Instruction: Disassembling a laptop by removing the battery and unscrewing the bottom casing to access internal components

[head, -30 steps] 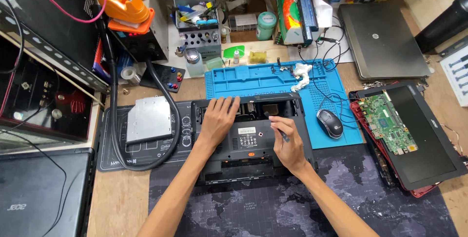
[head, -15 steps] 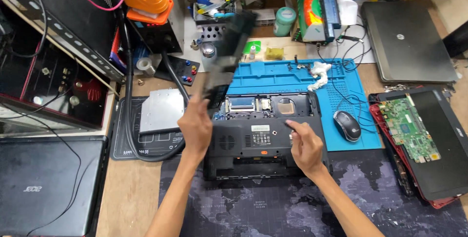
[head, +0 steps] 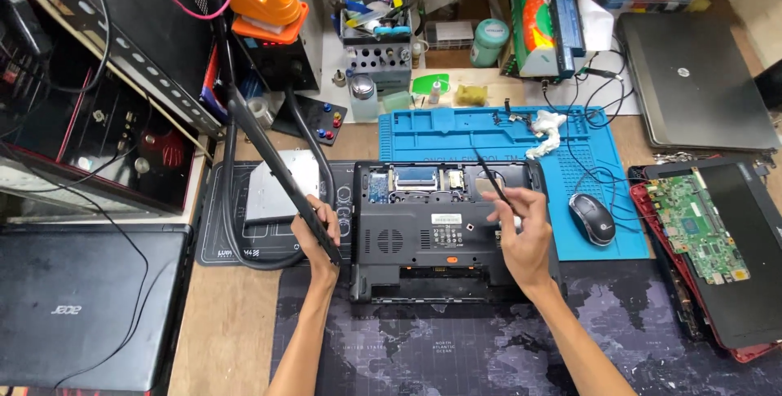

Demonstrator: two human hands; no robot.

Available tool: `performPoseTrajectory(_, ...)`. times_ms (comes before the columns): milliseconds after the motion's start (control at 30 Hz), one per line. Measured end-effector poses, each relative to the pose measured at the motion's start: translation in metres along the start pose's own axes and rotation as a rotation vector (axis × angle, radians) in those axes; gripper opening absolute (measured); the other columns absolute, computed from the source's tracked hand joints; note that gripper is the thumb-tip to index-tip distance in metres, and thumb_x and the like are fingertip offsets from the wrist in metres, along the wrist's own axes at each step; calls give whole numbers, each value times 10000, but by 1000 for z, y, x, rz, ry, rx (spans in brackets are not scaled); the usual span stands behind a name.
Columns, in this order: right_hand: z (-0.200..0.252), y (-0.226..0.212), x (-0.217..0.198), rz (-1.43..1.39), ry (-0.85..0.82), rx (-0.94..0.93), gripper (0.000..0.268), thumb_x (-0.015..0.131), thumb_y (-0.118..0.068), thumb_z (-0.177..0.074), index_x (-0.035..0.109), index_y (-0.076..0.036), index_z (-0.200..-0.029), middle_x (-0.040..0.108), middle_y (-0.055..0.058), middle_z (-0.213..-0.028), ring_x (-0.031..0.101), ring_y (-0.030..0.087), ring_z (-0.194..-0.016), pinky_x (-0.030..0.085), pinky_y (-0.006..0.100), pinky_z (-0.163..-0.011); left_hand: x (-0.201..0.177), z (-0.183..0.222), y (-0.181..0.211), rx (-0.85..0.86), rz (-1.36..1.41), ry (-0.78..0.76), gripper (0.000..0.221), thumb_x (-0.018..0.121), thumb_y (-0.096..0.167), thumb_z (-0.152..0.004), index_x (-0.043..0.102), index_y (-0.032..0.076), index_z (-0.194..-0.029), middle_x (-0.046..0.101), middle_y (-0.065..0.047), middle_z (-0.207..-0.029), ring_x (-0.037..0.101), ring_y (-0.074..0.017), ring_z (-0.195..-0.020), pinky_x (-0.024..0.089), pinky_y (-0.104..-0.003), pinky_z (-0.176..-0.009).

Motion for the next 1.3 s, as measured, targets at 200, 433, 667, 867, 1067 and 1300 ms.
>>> performPoseTrajectory(200,-33,-1,1,-208,96,122,102,723,-42,-997,682,-5,-1083,726,111,-834,603,97,-697,540,260,-719,-11,15,-17,41,-387,38,475,389,189,-1077,460,136,-610,407,-37,-457,428,-98,-387,365,-207,-453)
performPoseTrajectory(433,-114,-57,37,-169,20,-176,128,763,-23,-965,726,18,-1081,701,148,-995,731,240,-889,598,330,-838,21,16,14,45,-496,8,586,347,264,-1089,428,140,-522,370,-18,-407,360,-121,-380,322,-228,-449)
performPoseTrajectory(667,-156,-78,112,-142,-12,-411,79,647,-40,-1043,707,-31,-1093,739,97,-956,751,218,-860,616,323,-779,11,19,6,2,-444,80,505,365,257,-1092,465,117,-617,380,-31,-499,380,-115,-464,354,-226,-476)
performPoseTrajectory(867,-177,-67,161,18,45,-599,133,677,-36,-1016,743,-130,-1082,696,-3,-943,716,188,-826,598,308,-766,13,16,14,-1,-479,86,489,353,263,-1082,478,132,-628,430,-13,-525,403,-118,-511,352,-259,-511)
performPoseTrajectory(1067,-191,-63,183,80,9,-672,136,684,21,-985,734,-81,-1059,675,21,-893,711,214,-801,598,309,-741,6,18,5,5,-504,92,499,352,277,-1083,500,122,-633,460,-23,-536,422,-126,-527,367,-269,-536)
performPoseTrajectory(1300,-204,-57,197,283,48,-797,118,701,-77,-997,752,-170,-1048,664,-53,-856,648,165,-801,511,289,-748,4,18,0,8,-505,78,475,349,252,-1093,479,136,-651,444,5,-575,389,-109,-580,364,-274,-578)
Point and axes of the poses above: each hand's wrist, its own z-axis away from the middle knuckle, its own x-axis out of the palm, y = z × x, the point moved 4 cm from there along -z, towards the middle knuckle
